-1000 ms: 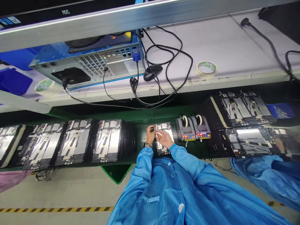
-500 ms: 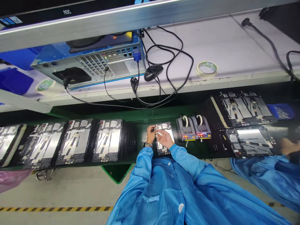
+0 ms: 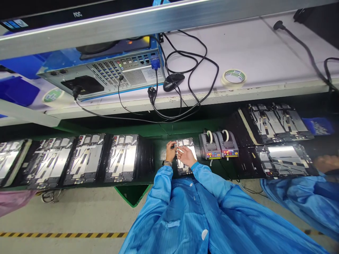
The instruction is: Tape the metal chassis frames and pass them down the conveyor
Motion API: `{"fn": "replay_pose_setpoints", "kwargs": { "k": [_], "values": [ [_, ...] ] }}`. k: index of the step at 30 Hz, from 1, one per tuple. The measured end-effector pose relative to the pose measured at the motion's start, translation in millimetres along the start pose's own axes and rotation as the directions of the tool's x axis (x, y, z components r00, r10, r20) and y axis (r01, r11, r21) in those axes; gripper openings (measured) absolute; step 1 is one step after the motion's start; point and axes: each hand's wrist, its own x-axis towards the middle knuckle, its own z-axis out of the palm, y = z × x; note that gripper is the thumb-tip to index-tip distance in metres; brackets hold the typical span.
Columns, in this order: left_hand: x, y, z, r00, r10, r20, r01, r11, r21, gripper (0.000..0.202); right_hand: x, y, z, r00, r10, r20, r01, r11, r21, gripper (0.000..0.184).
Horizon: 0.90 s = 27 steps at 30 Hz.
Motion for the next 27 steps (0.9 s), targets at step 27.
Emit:
{"fn": "replay_pose_setpoints", "kwargs": {
  "k": [27],
  "values": [
    [5,4,-6.6,0.997,0.078,0.025,-0.082,0.964,0.252,0.022,-23,-32,24,0.839,-0.387,0.383,0.156,-0.503,-0.850,0.045]
  ]
}}
